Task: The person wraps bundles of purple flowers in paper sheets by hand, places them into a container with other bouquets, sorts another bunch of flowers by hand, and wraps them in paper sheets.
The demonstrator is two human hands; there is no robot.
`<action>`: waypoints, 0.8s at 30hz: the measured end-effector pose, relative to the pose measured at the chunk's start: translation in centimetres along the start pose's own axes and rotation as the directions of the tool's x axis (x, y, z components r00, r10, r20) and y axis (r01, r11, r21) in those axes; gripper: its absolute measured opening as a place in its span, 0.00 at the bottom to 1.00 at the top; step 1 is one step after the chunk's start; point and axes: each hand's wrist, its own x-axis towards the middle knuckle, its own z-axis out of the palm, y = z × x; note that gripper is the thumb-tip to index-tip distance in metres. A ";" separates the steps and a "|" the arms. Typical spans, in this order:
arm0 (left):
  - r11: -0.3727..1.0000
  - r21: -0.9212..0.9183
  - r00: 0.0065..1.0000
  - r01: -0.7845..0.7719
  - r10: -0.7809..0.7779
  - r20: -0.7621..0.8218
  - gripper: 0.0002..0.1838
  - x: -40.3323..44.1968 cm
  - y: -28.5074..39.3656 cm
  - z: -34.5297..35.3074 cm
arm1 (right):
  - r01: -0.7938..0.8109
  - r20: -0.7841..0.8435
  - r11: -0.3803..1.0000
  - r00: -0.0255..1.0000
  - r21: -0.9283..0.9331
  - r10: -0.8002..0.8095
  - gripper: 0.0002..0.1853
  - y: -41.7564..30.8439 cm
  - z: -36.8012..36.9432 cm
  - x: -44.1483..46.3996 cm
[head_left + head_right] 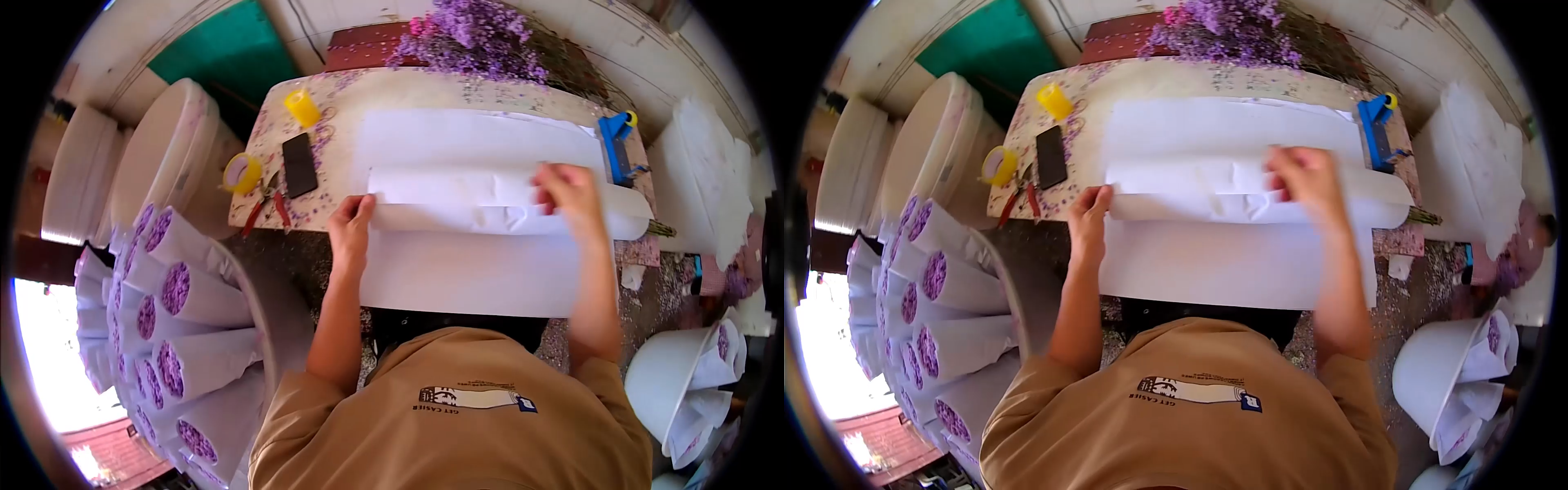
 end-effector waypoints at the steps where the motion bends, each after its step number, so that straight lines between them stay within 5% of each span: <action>1: 1.000 0.002 1.000 -0.003 0.003 -0.013 0.14 0.0 0.4 0.2 | -0.053 0.135 0.990 0.990 0.131 0.035 0.20 -1.3 4.2 -0.1; 3: 0.989 -0.130 0.997 0.072 -0.070 0.018 0.13 -0.1 1.2 0.7 | -0.135 0.282 0.976 0.956 0.172 0.083 0.19 -3.5 11.6 0.2; 5: 0.993 -0.102 0.998 0.067 -0.066 0.015 0.13 0.4 0.4 0.6 | -0.066 0.347 0.986 0.930 -0.153 0.116 0.21 -2.8 17.3 2.3; 6: 0.996 -0.070 0.998 0.062 -0.061 0.018 0.13 0.5 0.0 0.5 | -0.071 0.347 0.986 0.930 -0.152 0.120 0.21 -2.7 18.2 2.9; 8: 0.990 -0.099 0.995 0.098 -0.100 -0.016 0.12 0.8 0.0 0.8 | 0.250 0.328 0.690 0.945 -0.680 -0.019 0.21 -3.0 19.3 3.5; 10: 0.990 -0.109 0.995 0.094 -0.096 -0.014 0.12 0.5 -0.3 0.9 | 0.225 0.309 0.662 0.951 -0.715 0.011 0.22 -3.1 18.9 3.0; 15: 0.988 -0.133 0.997 0.079 -0.082 -0.015 0.12 0.0 -0.4 0.8 | 0.537 0.575 0.356 0.818 -0.764 0.001 0.20 -2.5 15.0 0.6; 17: 0.990 -0.129 0.998 0.059 -0.062 -0.021 0.12 -1.1 0.6 0.1 | 0.493 0.610 0.647 0.791 -0.582 -0.054 0.20 -2.9 11.9 1.2; 18: 0.983 0.128 0.986 -0.133 0.145 -0.088 0.11 -2.4 1.7 0.4 | 0.467 0.502 0.720 0.844 -0.513 -0.190 0.20 -2.8 10.4 2.0; 19: 0.875 0.387 0.932 -0.290 0.349 -0.092 0.09 -3.7 2.4 0.5 | 0.372 0.456 0.678 0.888 -0.634 -0.061 0.28 -4.9 8.7 2.8; 20: 0.635 0.581 0.835 -0.510 0.527 0.157 0.11 -4.8 2.5 0.4 | 0.368 0.455 0.684 0.889 -0.630 -0.060 0.28 -4.3 7.5 4.3; 22: 0.499 0.462 0.677 -0.733 0.472 0.565 0.24 -8.1 3.9 2.8 | 0.571 0.595 0.474 0.795 -0.670 -0.117 0.44 -2.5 5.0 7.2; 23: 0.461 0.334 0.543 -0.822 0.460 0.702 0.30 -9.5 3.8 4.3 | 0.576 0.598 0.475 0.792 -0.665 -0.124 0.44 -1.4 4.8 8.6; 24: 0.444 0.285 0.436 -0.850 0.287 0.853 0.37 -10.5 4.2 5.6 | 0.529 0.681 0.572 0.729 -0.627 0.072 0.50 -0.4 5.0 10.2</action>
